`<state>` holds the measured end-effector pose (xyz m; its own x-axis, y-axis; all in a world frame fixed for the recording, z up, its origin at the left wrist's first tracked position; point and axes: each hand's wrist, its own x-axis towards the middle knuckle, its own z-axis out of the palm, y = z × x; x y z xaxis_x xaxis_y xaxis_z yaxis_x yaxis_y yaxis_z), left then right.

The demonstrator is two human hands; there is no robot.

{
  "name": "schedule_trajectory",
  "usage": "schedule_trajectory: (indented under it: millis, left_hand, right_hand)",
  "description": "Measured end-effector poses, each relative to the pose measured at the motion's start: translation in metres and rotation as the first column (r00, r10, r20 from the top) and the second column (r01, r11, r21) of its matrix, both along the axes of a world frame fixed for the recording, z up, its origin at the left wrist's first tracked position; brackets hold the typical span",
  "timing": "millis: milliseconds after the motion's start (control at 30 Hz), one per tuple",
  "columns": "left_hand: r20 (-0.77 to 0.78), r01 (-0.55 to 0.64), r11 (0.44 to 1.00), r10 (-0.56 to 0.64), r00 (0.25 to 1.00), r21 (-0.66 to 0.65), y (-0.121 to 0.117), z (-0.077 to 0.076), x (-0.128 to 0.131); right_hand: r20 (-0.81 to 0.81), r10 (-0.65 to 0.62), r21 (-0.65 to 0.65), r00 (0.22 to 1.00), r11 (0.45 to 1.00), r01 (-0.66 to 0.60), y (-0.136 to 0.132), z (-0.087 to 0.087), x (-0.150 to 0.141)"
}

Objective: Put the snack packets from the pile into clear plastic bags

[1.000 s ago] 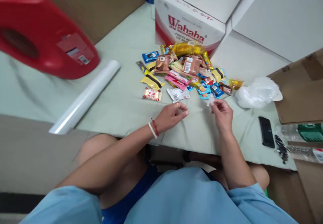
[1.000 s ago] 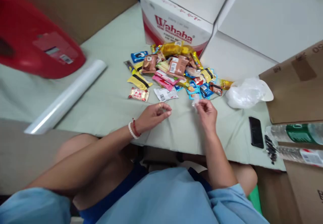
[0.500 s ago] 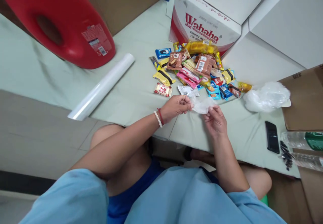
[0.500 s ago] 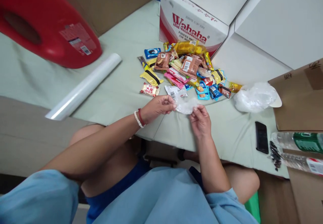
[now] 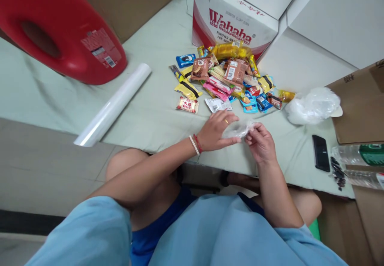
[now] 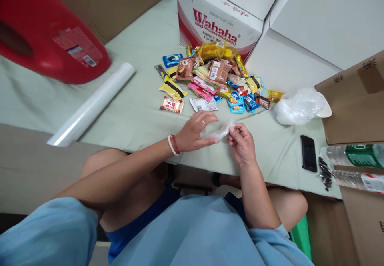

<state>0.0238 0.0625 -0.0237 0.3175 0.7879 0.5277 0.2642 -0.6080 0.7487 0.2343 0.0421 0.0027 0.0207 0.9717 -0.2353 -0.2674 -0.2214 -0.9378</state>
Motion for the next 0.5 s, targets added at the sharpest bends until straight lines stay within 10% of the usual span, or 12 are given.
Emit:
schedule_trajectory:
  millis: [100, 300, 500]
  left_hand:
    - [0.046, 0.071, 0.978, -0.063, 0.997, -0.196, -0.002, -0.006, 0.005]
    - [0.385, 0.096, 0.795, 0.18, 0.905, -0.599, 0.007, -0.01, 0.001]
    - [0.32, -0.023, 0.788, 0.276, 0.906, -0.615, 0.006, -0.01, 0.004]
  right_hand:
    - [0.027, 0.069, 0.003, 0.997, 0.998, -0.069, 0.0, 0.003, -0.004]
    - [0.017, 0.03, -0.064, 0.999, 0.998, -0.029, 0.006, -0.002, 0.015]
    - [0.522, -0.236, 0.225, 0.82, 0.965, 0.135, 0.002, -0.021, 0.013]
